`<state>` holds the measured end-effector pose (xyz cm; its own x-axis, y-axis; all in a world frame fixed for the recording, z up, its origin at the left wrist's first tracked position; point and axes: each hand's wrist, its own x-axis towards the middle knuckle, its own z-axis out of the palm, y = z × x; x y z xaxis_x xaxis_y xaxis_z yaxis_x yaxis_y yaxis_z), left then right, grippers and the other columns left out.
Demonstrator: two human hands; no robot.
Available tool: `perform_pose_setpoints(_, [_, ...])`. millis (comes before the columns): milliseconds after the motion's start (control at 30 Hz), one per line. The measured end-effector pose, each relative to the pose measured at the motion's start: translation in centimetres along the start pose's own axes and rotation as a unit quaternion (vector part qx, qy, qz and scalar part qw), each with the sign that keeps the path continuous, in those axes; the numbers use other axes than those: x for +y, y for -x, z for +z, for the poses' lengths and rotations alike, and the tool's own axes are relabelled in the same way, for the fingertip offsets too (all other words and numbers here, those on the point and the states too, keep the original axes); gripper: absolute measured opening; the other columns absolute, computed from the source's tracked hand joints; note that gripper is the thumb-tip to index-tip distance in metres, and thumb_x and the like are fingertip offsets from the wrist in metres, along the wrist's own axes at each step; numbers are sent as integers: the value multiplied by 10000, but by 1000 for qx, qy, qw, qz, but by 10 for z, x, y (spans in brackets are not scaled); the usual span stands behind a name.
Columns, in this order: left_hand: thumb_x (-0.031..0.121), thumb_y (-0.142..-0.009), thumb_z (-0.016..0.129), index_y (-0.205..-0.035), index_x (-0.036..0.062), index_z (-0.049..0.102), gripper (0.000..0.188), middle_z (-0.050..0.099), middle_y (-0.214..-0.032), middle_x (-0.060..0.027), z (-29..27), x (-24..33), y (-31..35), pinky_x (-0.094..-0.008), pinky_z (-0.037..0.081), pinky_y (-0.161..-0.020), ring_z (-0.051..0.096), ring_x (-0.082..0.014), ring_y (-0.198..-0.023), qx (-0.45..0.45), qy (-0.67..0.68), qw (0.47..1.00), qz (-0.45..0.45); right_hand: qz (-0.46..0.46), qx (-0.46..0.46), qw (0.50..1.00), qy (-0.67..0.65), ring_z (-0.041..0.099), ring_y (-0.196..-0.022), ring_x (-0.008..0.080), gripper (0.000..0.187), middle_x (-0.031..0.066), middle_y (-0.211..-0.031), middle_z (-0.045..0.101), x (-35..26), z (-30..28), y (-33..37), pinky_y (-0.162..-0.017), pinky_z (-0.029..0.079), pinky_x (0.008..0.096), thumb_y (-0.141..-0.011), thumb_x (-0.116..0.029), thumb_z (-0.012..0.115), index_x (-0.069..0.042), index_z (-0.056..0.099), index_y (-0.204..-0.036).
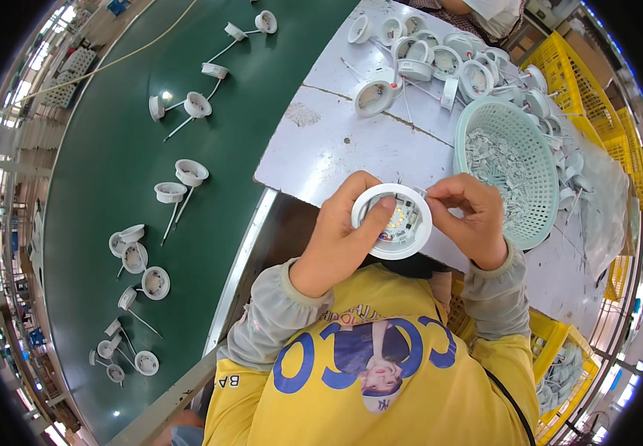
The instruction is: The person assembles LED light fixtures by picking circular light casings, taking plastic clips from a basket, and attaching the clips into the casing edges by hand before setting the assembled lights onto a conveyor belt.
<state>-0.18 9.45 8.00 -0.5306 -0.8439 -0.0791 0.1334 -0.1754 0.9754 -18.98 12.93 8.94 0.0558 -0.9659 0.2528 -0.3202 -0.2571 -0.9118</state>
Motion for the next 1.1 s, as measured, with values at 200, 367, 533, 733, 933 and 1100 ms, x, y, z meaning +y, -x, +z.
perform_pose_setpoints(200, [95, -823, 578, -941, 28, 474, 171, 575, -814, -15, -1, -8, 4, -202, 431, -635, 515, -42, -735, -13, -53, 998, 15, 29, -14, 999, -43, 618, -708, 104, 111, 66, -767, 625, 12, 10, -3, -661, 507, 223, -751, 55, 616, 30, 585, -854])
perform_pose_setpoints(367, [108, -826, 582, -1043, 23, 440, 273, 597, -846, -68, 4, -9, 1, -233, 450, -665, 558, -90, -783, -16, -33, 999, 5, 23, -7, 999, -39, 617, -738, 116, 142, 67, -801, 625, 15, 7, 4, -681, 509, 229, -749, 75, 608, 29, 602, -883])
perform_pose_setpoints(533, [122, -839, 571, -1102, 22, 420, 320, 620, -870, -115, 4, -8, -4, -262, 464, -677, 596, -139, -805, -30, -67, 997, 10, 27, 5, 998, -58, 616, -761, 120, 167, 72, -822, 622, 20, 7, 4, -693, 508, 231, -737, 85, 614, 28, 613, -894])
perform_pose_setpoints(733, [136, -846, 557, -1081, 19, 427, 292, 615, -834, -132, 4, -15, -4, -278, 465, -657, 611, -177, -761, -55, -99, 993, 43, 24, -8, 997, -74, 613, -747, 123, 167, 68, -814, 624, 26, 5, 6, -692, 506, 234, -732, 95, 610, 19, 622, -881])
perform_pose_setpoints(933, [89, -852, 547, -1105, 9, 412, 298, 569, -914, -67, 3, -10, -2, -234, 428, -725, 529, -95, -838, -72, -64, 995, -16, 52, -27, 993, -107, 603, -785, 126, 185, 68, -843, 612, 27, 5, 7, -728, 494, 243, -732, 110, 593, 19, 611, -892])
perform_pose_setpoints(1100, [92, -855, 542, -1089, 7, 411, 282, 536, -917, -68, 2, -11, 0, -232, 414, -718, 502, -92, -827, -79, -84, 993, 3, 24, -43, 994, -101, 598, -815, 128, 210, 68, -887, 597, 27, 4, 9, -745, 482, 243, -733, 120, 577, 25, 584, -919])
